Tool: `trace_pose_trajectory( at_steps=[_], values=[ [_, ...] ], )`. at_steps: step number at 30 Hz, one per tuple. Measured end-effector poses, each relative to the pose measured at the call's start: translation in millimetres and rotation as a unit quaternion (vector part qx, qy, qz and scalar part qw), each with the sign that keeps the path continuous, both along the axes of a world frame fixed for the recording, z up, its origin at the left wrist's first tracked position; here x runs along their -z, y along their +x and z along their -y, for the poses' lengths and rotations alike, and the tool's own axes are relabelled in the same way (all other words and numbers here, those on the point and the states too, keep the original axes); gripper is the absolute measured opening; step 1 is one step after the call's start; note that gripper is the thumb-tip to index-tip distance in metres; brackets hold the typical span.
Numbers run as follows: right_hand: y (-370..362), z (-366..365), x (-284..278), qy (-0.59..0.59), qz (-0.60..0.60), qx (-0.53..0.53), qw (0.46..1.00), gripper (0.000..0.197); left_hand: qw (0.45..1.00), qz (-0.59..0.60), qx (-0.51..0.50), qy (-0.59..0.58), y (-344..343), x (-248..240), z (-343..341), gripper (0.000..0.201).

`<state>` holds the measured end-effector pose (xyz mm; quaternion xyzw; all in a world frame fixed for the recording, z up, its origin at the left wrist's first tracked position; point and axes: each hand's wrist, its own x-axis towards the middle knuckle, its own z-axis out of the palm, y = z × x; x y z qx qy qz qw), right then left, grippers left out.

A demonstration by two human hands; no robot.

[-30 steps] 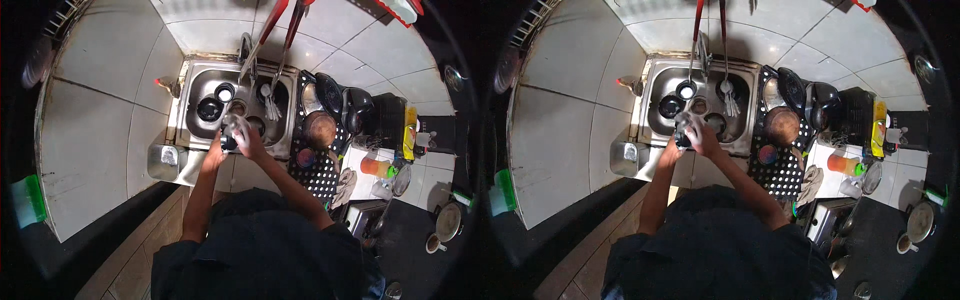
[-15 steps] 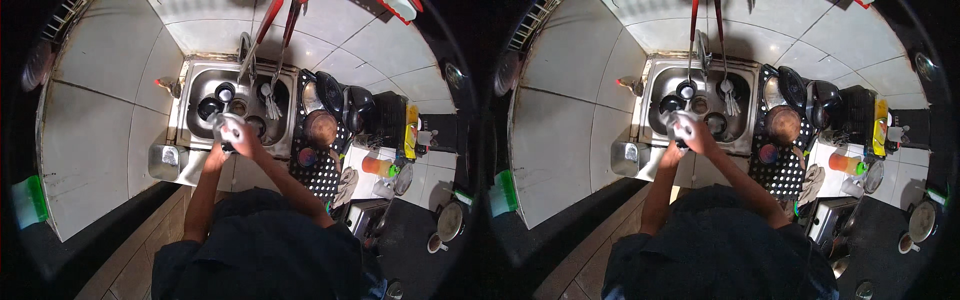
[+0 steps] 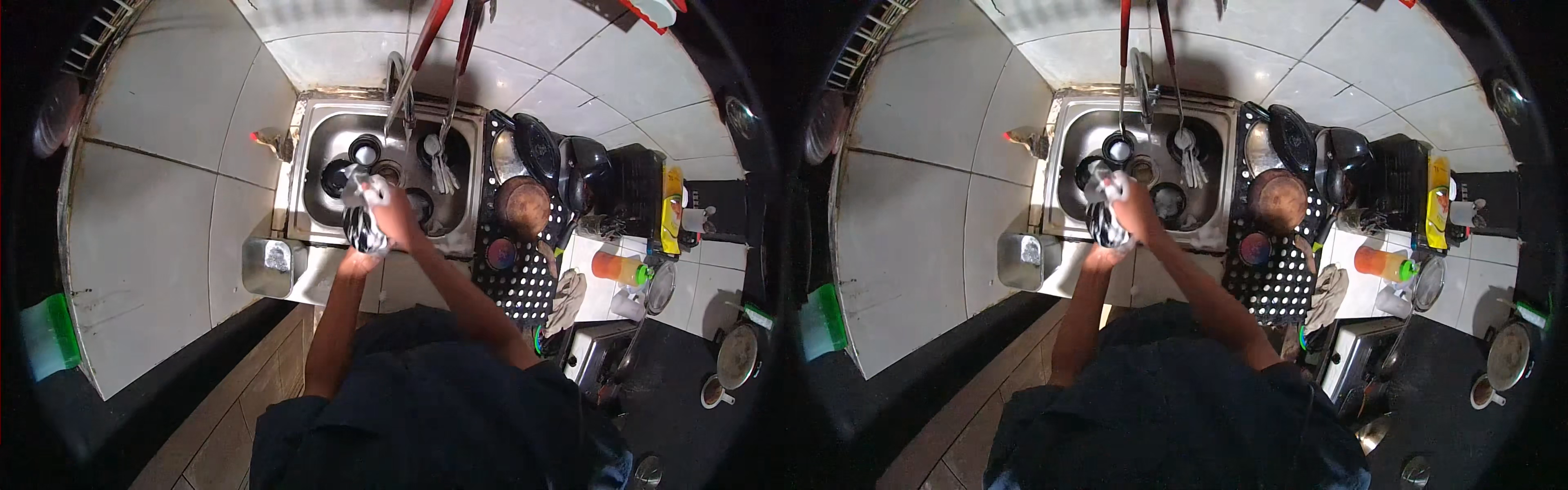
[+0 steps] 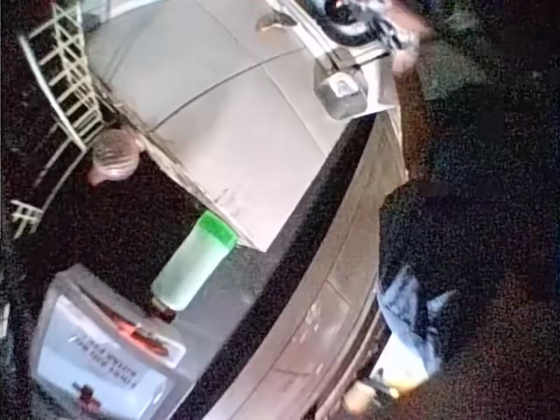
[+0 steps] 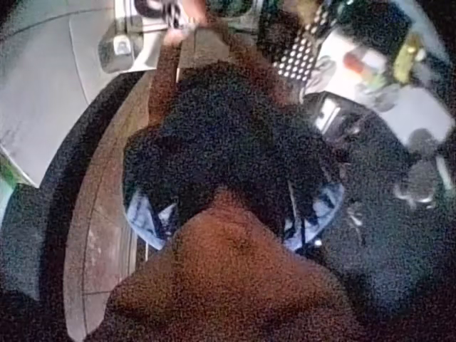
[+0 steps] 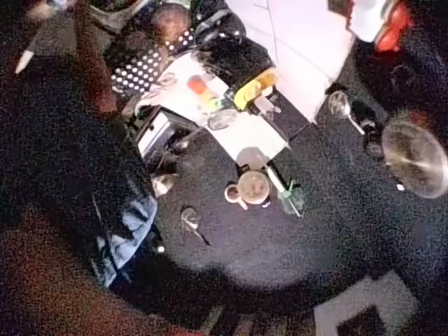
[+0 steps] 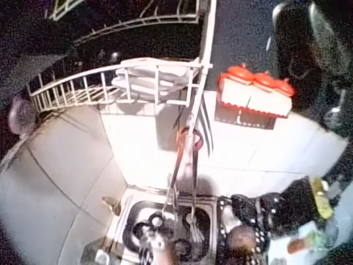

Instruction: The person washes dishes in a kitchen sink, scrubbing cups and bowls with soap and a cloth by hand.

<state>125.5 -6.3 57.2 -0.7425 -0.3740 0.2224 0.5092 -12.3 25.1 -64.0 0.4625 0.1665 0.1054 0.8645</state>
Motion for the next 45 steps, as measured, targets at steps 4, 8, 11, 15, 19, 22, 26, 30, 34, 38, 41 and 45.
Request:
trace_pose_trajectory(
  at_steps=[4,8,11,15,19,22,26,30,34,38,41,45],
  values=[
    [4,2,14,-0.075,-0.063,-0.044,0.994,0.021,0.845,0.224,0.1,-0.475,-10,21,-13,0.049],
    [-23,27,43,0.013,-0.023,0.006,1.0,0.029,0.959,0.137,-0.074,-0.236,-4,21,-5,0.049],
    [-25,30,42,0.036,-0.134,-0.024,0.99,0.045,0.99,0.036,-0.134,-0.013,7,11,-7,0.046],
    [-13,33,18,0.062,-0.354,-0.033,0.932,0.057,0.932,-0.035,-0.199,0.302,19,-26,-21,0.038],
    [0,33,12,0.066,-0.472,-0.06,0.877,0.047,0.982,0.016,-0.152,0.111,16,-43,-37,0.029],
    [8,33,18,0.05,-0.387,-0.024,0.92,0.032,0.958,0.011,-0.169,-0.231,11,-53,-31,0.038],
    [6,34,28,-0.027,-0.041,0.0,0.999,0.034,0.916,-0.082,-0.199,-0.338,11,-80,-29,0.045],
    [1,28,37,-0.007,-0.138,0.082,0.987,0.041,0.896,-0.107,-0.279,-0.33,25,-72,-24,0.035],
    [-19,31,41,-0.064,-0.206,0.044,0.975,0.046,0.868,-0.003,-0.332,-0.369,21,-47,-29,0.028],
    [-31,39,41,0.055,-0.29,0.056,0.954,0.045,0.833,0.043,-0.37,-0.409,36,-61,-17,0.051],
    [-16,38,42,0.013,-0.129,0.106,0.986,0.041,0.821,0.092,-0.338,-0.451,48,-73,-7,0.048],
    [29,51,51,0.132,0.332,-0.044,0.933,0.032,0.904,-0.147,-0.309,-0.257,48,-122,-19,0.049]
  ],
)
